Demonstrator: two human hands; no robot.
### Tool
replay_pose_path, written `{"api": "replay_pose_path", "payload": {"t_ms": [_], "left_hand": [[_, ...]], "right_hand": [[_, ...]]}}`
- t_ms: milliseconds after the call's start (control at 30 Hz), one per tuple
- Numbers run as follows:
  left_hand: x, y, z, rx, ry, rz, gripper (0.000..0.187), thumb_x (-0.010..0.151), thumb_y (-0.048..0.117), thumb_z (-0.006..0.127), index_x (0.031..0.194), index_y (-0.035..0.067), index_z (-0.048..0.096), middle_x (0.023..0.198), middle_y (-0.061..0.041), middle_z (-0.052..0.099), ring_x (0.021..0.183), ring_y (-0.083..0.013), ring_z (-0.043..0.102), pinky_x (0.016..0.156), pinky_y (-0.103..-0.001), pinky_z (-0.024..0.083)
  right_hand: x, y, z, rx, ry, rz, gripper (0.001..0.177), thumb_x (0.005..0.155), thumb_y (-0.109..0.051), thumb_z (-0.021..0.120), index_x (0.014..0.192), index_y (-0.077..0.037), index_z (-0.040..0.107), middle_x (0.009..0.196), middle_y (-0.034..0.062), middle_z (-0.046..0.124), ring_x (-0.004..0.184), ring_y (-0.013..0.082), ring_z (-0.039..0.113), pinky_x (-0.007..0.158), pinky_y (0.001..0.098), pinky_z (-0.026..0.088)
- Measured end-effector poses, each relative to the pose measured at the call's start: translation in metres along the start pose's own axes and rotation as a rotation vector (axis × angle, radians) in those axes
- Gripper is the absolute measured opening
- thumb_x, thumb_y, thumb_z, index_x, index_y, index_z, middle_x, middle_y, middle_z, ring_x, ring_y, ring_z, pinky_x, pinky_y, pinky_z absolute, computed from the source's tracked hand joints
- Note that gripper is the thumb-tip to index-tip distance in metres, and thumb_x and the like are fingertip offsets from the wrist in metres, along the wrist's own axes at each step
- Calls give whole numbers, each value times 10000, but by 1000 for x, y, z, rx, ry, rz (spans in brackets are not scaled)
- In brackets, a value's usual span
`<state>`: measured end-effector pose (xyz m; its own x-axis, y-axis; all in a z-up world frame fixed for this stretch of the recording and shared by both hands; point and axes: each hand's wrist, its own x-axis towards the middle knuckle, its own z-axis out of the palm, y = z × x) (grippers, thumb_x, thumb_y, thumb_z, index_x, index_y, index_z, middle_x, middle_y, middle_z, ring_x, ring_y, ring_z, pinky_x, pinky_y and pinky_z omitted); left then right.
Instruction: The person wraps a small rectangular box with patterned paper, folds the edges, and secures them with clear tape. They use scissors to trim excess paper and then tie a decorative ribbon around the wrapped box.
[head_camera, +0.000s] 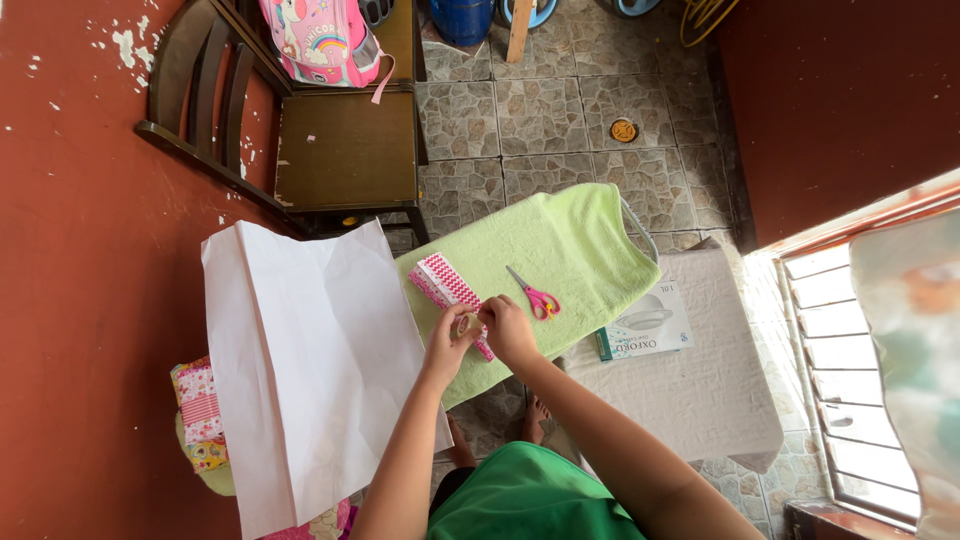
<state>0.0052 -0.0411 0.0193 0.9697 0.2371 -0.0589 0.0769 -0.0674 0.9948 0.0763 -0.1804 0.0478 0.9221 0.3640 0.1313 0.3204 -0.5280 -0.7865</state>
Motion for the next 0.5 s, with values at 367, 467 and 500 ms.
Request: {"api": "replay_pose_path", "payload": {"t_ms": [367, 467, 500], "left_hand": [[3, 25, -18, 391, 4, -148, 484, 844, 303, 812, 1244, 66, 680, 937, -99, 695, 796, -195, 627, 684, -333, 509], [-1, 31, -28, 413, 20, -263, 512, 831, 453, 798, 1138, 52, 711, 709, -90, 651, 613, -187, 575, 581, -333, 475], [-2, 31, -34, 414, 28, -248, 539, 820, 493, 800, 1086, 32, 716, 648, -91, 627, 573, -182, 561, 563, -331, 471]], "right_hand": [[14, 10, -4, -71, -272, -125, 91, 911, -60, 639, 975, -4, 671, 989, 158, 660, 928, 363, 655, 805, 447, 532], [18, 24, 1, 54, -264, -78, 120, 920, -103, 655, 991, -8, 669, 976, 150, 673, 905, 340, 667, 797, 421, 537], [20, 28, 6, 100, -256, -33, 133, 922, -121, 661, 995, -10, 669, 972, 144, 679, 893, 329, 673, 791, 410, 540]]}}
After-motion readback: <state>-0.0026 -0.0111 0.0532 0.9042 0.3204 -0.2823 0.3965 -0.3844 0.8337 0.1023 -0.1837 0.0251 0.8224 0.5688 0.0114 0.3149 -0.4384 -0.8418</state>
